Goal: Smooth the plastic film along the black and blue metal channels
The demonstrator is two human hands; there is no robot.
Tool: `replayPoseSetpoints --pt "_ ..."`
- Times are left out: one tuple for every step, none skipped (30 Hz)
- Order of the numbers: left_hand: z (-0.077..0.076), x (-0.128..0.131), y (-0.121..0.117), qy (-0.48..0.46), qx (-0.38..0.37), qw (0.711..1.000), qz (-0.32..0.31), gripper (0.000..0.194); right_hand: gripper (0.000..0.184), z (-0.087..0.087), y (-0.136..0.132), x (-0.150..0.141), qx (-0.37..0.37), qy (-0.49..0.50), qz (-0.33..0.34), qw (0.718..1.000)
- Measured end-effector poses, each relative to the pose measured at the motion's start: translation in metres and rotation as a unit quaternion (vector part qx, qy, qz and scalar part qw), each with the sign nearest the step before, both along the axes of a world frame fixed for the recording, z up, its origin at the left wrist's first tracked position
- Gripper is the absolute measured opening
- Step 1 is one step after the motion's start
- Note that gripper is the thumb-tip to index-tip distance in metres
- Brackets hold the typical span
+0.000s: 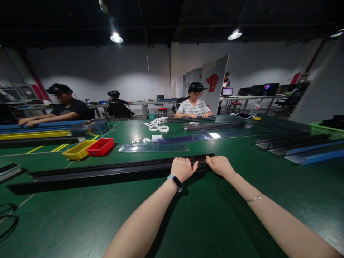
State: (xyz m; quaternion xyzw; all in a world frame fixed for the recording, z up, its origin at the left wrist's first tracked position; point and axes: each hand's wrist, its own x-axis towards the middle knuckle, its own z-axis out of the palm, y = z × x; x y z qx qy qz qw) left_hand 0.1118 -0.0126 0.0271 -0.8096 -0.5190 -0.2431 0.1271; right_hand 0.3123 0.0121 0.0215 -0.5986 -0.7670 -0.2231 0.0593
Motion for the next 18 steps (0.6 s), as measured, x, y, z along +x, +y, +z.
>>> replayPoseSetpoints --pt "0.0 0.0 0.0 0.0 -0.001 1.0 0.002 0.058 0.053 0.0 0.001 0.004 0.001 0.001 0.0 1.0" --pt "-0.001 0.0 0.0 -0.001 -0.003 1.0 0.004 0.059 0.054 -0.001 0.002 0.009 0.002 0.005 -0.003 1.0" --pt "-0.001 0.001 0.001 -0.003 -0.007 1.0 0.007 0.06 0.055 -0.001 0.003 0.014 0.004 0.01 -0.007 1.0" --pt "-0.002 0.001 0.001 -0.005 -0.012 1.0 0.009 0.061 0.056 -0.002 0.005 0.018 0.005 0.015 -0.011 1.0" --pt "-0.002 0.001 0.001 -0.007 -0.017 1.0 0.011 0.062 0.056 -0.002 0.005 0.022 0.008 0.021 -0.015 1.0" --pt "-0.003 0.002 0.001 -0.009 -0.023 1.0 0.012 0.063 0.057 -0.003 0.006 0.026 0.013 0.026 -0.019 0.999" --pt "-0.003 0.003 0.002 -0.009 -0.027 1.0 0.013 0.064 0.057 -0.003 0.007 0.028 0.018 0.03 -0.021 0.999" --pt "-0.004 0.004 0.002 -0.01 -0.031 0.999 0.013 0.065 0.057 -0.004 0.007 0.03 0.024 0.033 -0.023 0.999" --pt "-0.004 0.005 0.002 -0.011 -0.035 0.999 0.013 0.065 0.057 -0.004 0.006 0.031 0.028 0.035 -0.024 0.999" --pt "-0.005 0.005 0.002 -0.012 -0.038 0.999 0.014 0.066 0.057 -0.003 0.006 0.031 0.03 0.034 -0.023 0.999" --pt "-0.005 0.006 0.002 -0.013 -0.043 0.999 0.014 0.067 0.057 -0.002 0.005 0.029 0.032 0.033 -0.022 0.999" --pt "-0.004 0.007 0.002 -0.013 -0.048 0.999 0.015 0.067 0.056 -0.001 0.004 0.027 0.034 0.031 -0.02 0.999" --pt "-0.004 0.007 0.002 -0.014 -0.052 0.998 0.017 0.068 0.056 0.001 0.002 0.024 0.037 0.03 -0.018 0.999" --pt "-0.004 0.007 0.002 -0.014 -0.056 0.998 0.018 0.068 0.056 0.002 0.001 0.021 0.041 0.031 -0.016 0.999" --pt "-0.003 0.008 0.001 -0.014 -0.059 0.998 0.018 0.068 0.056 0.004 -0.001 0.016 0.046 0.033 -0.013 0.998" --pt "-0.003 0.008 0.001 -0.014 -0.06 0.998 0.017 0.069 0.057 0.005 -0.002 0.011 0.049 0.038 -0.011 0.998" --pt "-0.003 0.008 0.001 -0.014 -0.06 0.998 0.016 0.069 0.057 0.005 -0.003 0.005 0.05 0.045 -0.009 0.998" --pt "-0.003 0.008 0.002 -0.014 -0.059 0.998 0.015 0.069 0.057 0.006 -0.004 -0.001 0.048 0.051 -0.008 0.998"
